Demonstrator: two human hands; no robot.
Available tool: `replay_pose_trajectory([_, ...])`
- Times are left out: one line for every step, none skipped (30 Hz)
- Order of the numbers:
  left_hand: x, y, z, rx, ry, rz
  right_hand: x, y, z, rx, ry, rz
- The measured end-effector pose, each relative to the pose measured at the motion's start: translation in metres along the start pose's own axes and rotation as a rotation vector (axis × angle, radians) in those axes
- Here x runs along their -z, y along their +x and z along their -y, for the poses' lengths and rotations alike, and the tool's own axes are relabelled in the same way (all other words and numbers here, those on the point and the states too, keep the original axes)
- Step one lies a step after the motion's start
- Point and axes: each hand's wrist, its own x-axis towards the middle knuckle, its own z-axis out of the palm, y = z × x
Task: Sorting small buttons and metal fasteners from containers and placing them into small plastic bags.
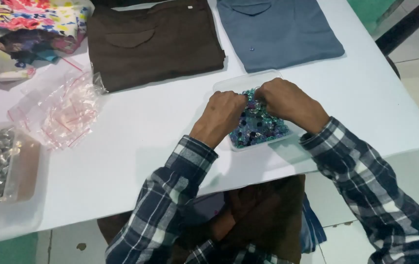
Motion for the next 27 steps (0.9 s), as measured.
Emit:
replay_pose_trajectory([-0.006, 0.004, 0.0, -0.004, 0.0, 0.003, -0.002, 0.005, 0.001, -0.003, 0.004, 0.001])
replay_pose_trajectory([-0.012, 0.007, 0.0, 0.014, -0.002, 0.025, -0.003, 0.011, 0.003, 0.025, -0.039, 0.001])
replay_pose_trajectory([-0.019, 0.008, 0.0, 0.037, -0.005, 0.048, -0.006, 0.016, 0.006, 0.059, -0.083, 0.004])
replay_pose_trajectory([-0.017, 0.009, 0.0, 0.039, -0.006, 0.052, -0.015, 0.019, 0.001, 0.061, -0.08, 0.007])
replay_pose_trajectory([-0.017, 0.01, -0.002, 0.047, -0.031, 0.052, -0.026, 0.021, -0.004, 0.078, -0.095, 0.022])
replay_pose_trajectory([-0.016, 0.01, -0.002, 0.055, -0.056, 0.053, -0.036, 0.023, -0.008, 0.095, -0.11, 0.038])
replay_pose_trajectory([-0.01, 0.006, -0.003, 0.058, -0.059, 0.056, -0.027, 0.017, -0.004, 0.098, -0.109, 0.043])
replay_pose_trajectory([-0.004, 0.003, -0.004, 0.062, -0.079, 0.072, -0.019, 0.01, 0.001, 0.109, -0.122, 0.097])
replay_pose_trajectory([0.002, 0.001, -0.005, 0.062, -0.097, 0.088, -0.009, 0.004, 0.005, 0.115, -0.133, 0.149])
replay_pose_trajectory([0.008, 0.002, -0.005, 0.06, -0.098, 0.09, 0.001, 0.0, 0.007, 0.113, -0.131, 0.151])
replay_pose_trajectory([0.012, 0.001, -0.006, 0.077, -0.138, 0.104, 0.01, -0.006, 0.008, 0.087, -0.074, 0.166])
replay_pose_trajectory([0.017, 0.001, -0.007, 0.094, -0.178, 0.118, 0.019, -0.012, 0.01, 0.062, -0.017, 0.182])
replay_pose_trajectory([0.021, 0.002, -0.007, 0.093, -0.18, 0.118, 0.023, -0.015, 0.008, 0.06, -0.017, 0.183])
replay_pose_trajectory([0.026, 0.003, -0.008, 0.12, -0.222, 0.134, 0.027, -0.017, 0.006, 0.05, 0.018, 0.157])
replay_pose_trajectory([0.03, 0.003, -0.009, 0.148, -0.264, 0.153, 0.03, -0.02, 0.004, 0.041, 0.056, 0.132])
replay_pose_trajectory([0.032, 0.003, -0.01, 0.149, -0.265, 0.157, 0.033, -0.02, 0.005, 0.041, 0.059, 0.135])
replay_pose_trajectory([0.034, 0.003, -0.011, 0.159, -0.274, 0.148, 0.037, -0.021, 0.006, 0.034, 0.089, 0.117])
replay_pose_trajectory([0.036, 0.003, -0.011, 0.17, -0.282, 0.14, 0.04, -0.021, 0.007, 0.026, 0.12, 0.099])
replay_pose_trajectory([0.036, 0.002, -0.01, 0.172, -0.282, 0.142, 0.041, -0.023, 0.007, 0.028, 0.121, 0.102])
replay_pose_trajectory([0.036, 0.002, -0.01, 0.159, -0.323, 0.124, 0.043, -0.024, 0.007, 0.031, 0.101, 0.091])
replay_pose_trajectory([0.036, 0.001, -0.009, 0.145, -0.364, 0.108, 0.044, -0.026, 0.008, 0.032, 0.082, 0.081])
replay_pose_trajectory([0.039, 0.0, -0.01, 0.146, -0.363, 0.111, 0.039, -0.025, 0.008, 0.033, 0.085, 0.082])
replay_pose_trajectory([0.042, 0.0, -0.012, 0.151, -0.366, 0.114, 0.034, -0.024, 0.007, 0.072, 0.033, 0.086])
replay_pose_trajectory([0.045, 0.0, -0.014, 0.157, -0.368, 0.116, 0.029, -0.023, 0.007, 0.111, -0.019, 0.089])
replay_pose_trajectory([0.043, -0.001, -0.014, 0.159, -0.368, 0.121, 0.019, -0.019, 0.007, 0.114, -0.015, 0.092])
replay_pose_trajectory([0.04, -0.002, -0.013, 0.169, -0.392, 0.107, 0.009, -0.015, 0.007, 0.135, -0.029, 0.122])
replay_pose_trajectory([0.038, -0.002, -0.012, 0.178, -0.412, 0.088, 0.001, -0.01, 0.007, 0.157, -0.046, 0.147])
